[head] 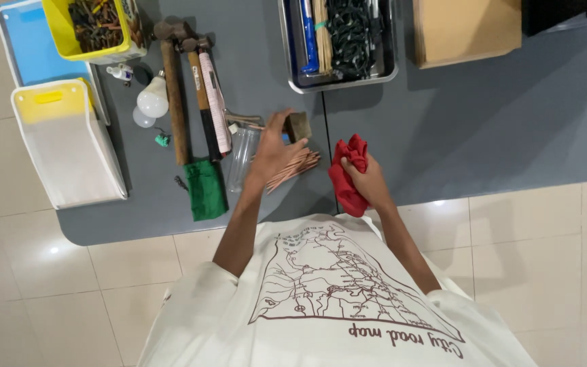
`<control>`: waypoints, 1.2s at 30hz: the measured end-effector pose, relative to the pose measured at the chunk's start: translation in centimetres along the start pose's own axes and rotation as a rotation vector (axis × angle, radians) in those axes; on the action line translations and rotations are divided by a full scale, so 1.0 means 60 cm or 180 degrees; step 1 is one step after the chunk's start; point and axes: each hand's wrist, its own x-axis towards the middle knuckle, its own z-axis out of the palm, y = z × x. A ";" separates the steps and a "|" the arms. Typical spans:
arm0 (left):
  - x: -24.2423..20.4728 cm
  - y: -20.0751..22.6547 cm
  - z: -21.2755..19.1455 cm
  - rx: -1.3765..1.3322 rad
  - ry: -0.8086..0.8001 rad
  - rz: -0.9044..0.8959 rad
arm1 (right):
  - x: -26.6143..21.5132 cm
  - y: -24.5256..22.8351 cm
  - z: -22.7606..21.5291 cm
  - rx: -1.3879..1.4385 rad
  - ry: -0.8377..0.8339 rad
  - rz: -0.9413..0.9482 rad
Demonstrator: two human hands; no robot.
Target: The person wipes various items on a gray table with a red cloth, including metal rods, wooden sticks, tangled wires, and a small metal object. They place the cleaned items into a metal tray on the table.
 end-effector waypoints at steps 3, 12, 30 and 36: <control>0.038 -0.004 0.003 0.0007 0.0200 -0.0102 | 0.027 -0.002 -0.039 -0.0449 -0.0077 0.0166; 0.145 -0.019 0.024 0.0315 0.0239 -0.0395 | 0.136 0.169 -0.083 -0.1980 0.0634 -0.0593; 0.530 -0.269 0.056 0.2397 0.0113 -0.0471 | 0.148 0.221 -0.081 -0.2287 0.0968 -0.1203; 0.552 -0.299 0.071 0.2665 0.0045 -0.0113 | 0.150 0.223 -0.080 -0.2334 0.0918 -0.1145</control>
